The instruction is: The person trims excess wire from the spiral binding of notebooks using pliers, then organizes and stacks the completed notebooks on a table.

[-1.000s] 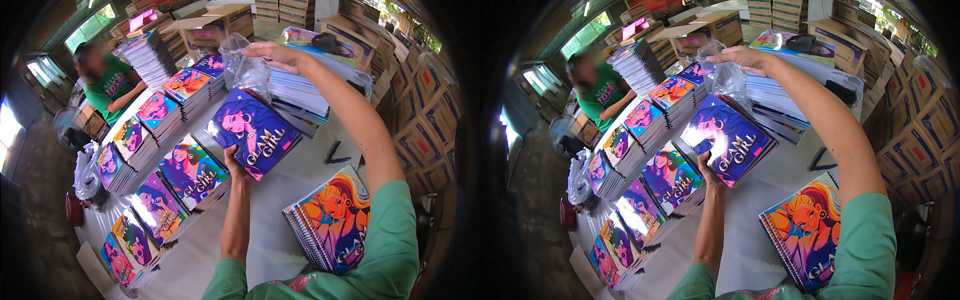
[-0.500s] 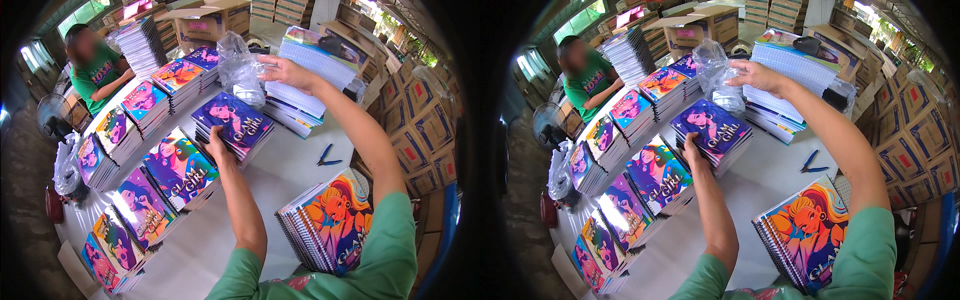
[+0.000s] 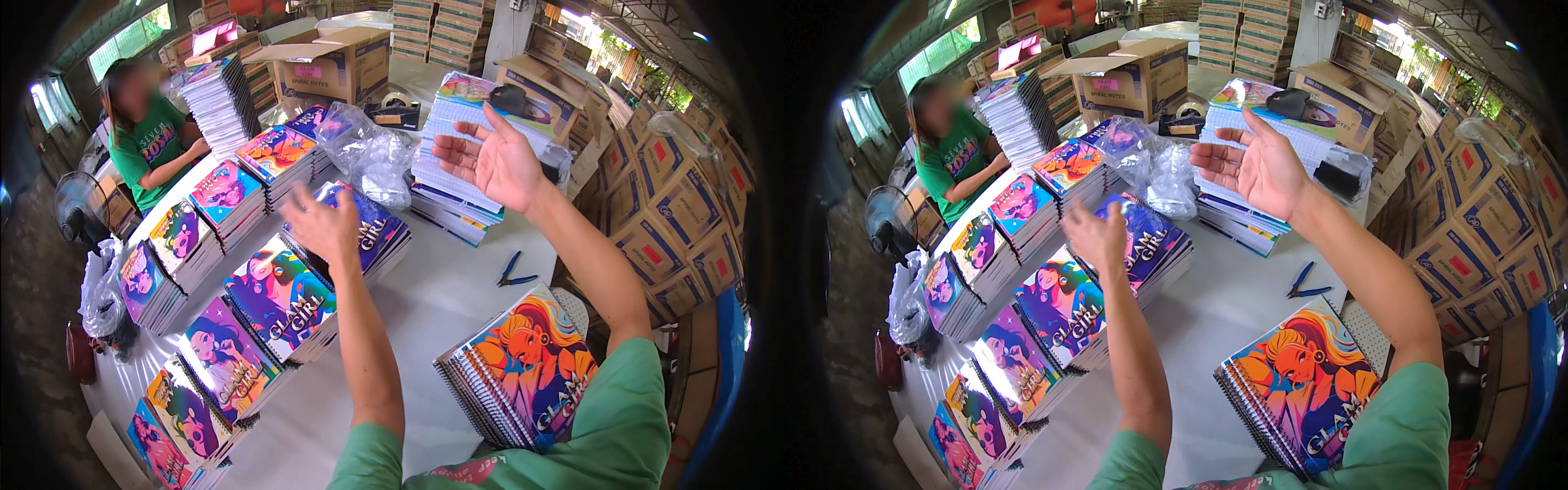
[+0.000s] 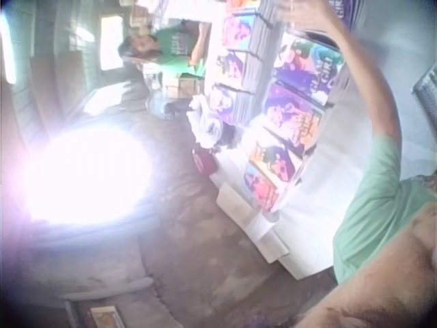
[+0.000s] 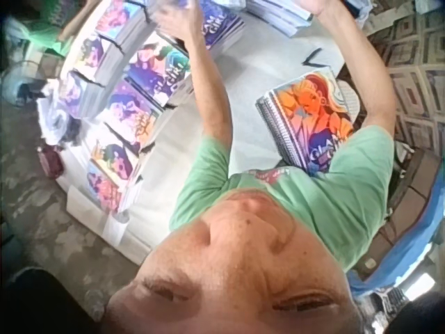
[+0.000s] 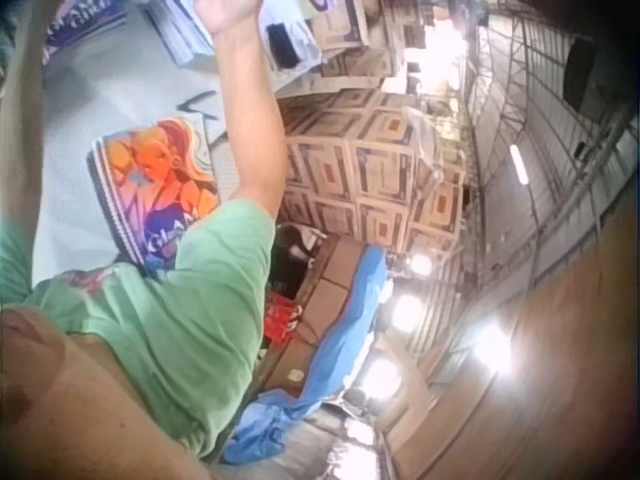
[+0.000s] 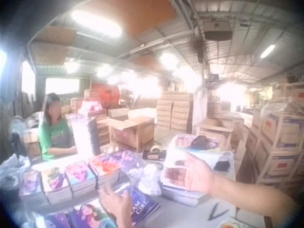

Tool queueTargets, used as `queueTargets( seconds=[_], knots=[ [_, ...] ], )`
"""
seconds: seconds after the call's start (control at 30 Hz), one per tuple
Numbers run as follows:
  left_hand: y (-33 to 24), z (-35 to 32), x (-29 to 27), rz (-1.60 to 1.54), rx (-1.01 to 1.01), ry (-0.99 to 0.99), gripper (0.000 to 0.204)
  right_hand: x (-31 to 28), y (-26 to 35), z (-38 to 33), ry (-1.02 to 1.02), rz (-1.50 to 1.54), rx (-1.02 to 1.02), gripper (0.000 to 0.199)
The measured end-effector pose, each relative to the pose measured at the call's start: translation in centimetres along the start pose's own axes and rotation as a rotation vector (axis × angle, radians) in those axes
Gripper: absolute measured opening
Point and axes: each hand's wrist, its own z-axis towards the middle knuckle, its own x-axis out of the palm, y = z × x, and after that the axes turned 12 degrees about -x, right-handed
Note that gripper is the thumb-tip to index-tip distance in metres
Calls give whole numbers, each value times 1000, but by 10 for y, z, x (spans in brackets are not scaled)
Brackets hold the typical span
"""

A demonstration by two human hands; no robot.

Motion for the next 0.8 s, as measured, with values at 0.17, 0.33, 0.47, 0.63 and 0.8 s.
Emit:
queueTargets(
  seconds=[0.17, 0.33, 0.47, 0.63, 0.8],
  knots=[
    [-6, -59, 45, 209, 547, 278, 66, 14, 15, -35, 64, 128, 20, 54],
    [4, -74, 71, 636, 744, 408, 60, 19, 23, -61, 109, 128, -2, 55],
    [27, -68, 102, 953, 899, 363, 38, 21, 24, -74, 151, 86, -19, 54],
    [13, -75, 104, 1300, 1220, 245, 36, 8, 27, -85, 112, 43, -65, 52],
    [29, -71, 132, 1277, 1150, 356, 33, 2, 25, -91, 98, 44, -85, 47]
  ],
)
